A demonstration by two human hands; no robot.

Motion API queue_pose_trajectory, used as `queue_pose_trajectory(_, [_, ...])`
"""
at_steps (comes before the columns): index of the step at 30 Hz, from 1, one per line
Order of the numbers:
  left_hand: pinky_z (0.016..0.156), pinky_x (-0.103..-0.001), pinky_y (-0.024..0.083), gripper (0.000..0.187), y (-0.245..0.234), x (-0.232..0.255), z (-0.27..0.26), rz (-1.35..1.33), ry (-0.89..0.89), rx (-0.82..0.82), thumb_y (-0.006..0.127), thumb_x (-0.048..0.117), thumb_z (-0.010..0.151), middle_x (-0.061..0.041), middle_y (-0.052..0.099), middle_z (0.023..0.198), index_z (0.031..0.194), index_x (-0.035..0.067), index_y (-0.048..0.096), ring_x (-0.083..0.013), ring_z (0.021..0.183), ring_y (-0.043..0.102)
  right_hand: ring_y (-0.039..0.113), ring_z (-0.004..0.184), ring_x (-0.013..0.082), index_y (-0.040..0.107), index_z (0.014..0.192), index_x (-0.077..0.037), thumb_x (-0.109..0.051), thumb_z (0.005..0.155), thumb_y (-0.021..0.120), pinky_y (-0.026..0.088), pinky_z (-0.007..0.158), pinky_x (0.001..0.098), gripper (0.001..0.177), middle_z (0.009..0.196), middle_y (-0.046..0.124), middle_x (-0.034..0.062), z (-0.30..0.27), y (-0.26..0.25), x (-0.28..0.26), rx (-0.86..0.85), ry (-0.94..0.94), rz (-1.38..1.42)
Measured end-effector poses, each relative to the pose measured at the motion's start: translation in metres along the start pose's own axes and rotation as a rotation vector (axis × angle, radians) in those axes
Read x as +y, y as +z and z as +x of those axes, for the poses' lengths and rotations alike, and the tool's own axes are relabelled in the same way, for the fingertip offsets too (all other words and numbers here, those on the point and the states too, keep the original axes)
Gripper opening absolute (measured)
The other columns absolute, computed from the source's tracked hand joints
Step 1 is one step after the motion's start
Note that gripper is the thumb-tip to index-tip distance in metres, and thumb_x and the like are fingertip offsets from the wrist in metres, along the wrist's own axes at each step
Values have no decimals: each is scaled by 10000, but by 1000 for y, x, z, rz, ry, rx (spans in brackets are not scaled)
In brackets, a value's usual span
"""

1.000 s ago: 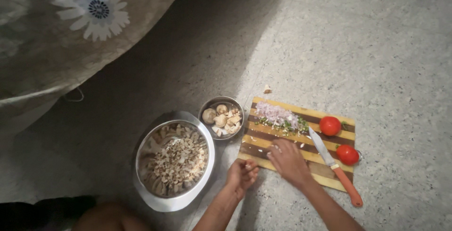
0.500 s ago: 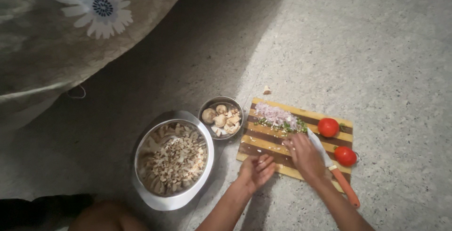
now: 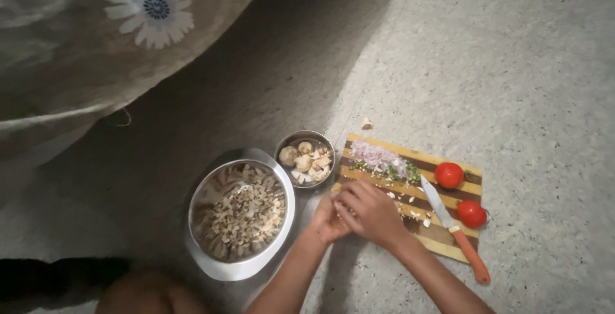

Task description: The person chops mushrooms on a wooden cutting board using a knife and places the pieces into a metal bowl.

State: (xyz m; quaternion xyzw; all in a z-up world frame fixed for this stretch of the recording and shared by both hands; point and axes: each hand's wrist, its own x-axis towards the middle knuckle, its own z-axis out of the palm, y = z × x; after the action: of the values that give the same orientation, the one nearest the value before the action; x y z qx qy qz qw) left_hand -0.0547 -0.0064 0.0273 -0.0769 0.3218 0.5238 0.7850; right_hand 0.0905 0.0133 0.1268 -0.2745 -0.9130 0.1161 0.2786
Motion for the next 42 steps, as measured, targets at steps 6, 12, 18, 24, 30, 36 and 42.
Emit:
queue_pose_trajectory(6, [813,-358,644,300,-1,56,-48,-60,180,59,442,186,1013,-170,680,1021,1136,-26,616,-248,910,708,724,1016,219,789,993,-116,-205,944,720,617,857,333,123,1046,781,78,1,21,6,261,243,246])
queue_pose_trajectory(12, [784,-341,617,286,-42,118,-116,-74,504,194,528,67,978,-192,670,1034,1215,-68,615,-239,892,667,730,917,214,765,1087,-64,-268,967,681,612,802,366,251,1073,761,113,-54,-9,50,402,876,356])
queue_pose_trajectory(18, [754,-385,546,281,-108,152,-151,122,655,470,543,168,964,-125,691,1051,1130,-14,679,-238,890,660,445,1399,356,470,1485,-35,-385,1045,497,349,1153,522,563,1511,470,215,-118,18,70,88,842,-97])
queue_pose_trajectory(24, [801,-408,561,336,-86,130,-163,1250,696,953,670,315,948,-181,773,1010,1165,86,785,-300,903,721,181,1547,390,272,1552,20,-481,1041,414,136,1246,526,729,1635,260,238,-113,66,60,78,728,-175])
queue_pose_trajectory(30, [953,-382,513,296,-15,83,-147,1409,1232,699,671,155,895,-142,770,1141,1153,58,780,-271,1061,709,188,1541,306,243,1591,-71,-454,1010,393,173,1246,466,712,1675,214,168,-74,58,36,-28,715,104])
queue_pose_trajectory(36, [920,-304,586,297,-4,12,-91,978,571,362,561,193,944,-50,788,1119,1127,98,776,-179,1009,738,69,1562,288,128,1591,-1,-505,1045,323,71,1278,439,769,1691,72,174,-87,39,55,-34,847,-237])
queue_pose_trajectory(42, [815,-327,560,300,-39,-55,-29,502,163,246,510,213,1019,-110,727,1059,1158,21,694,-203,881,695,-6,1561,285,76,1588,26,-473,1072,231,31,1241,437,735,1694,-9,182,-80,54,33,-120,750,-152])
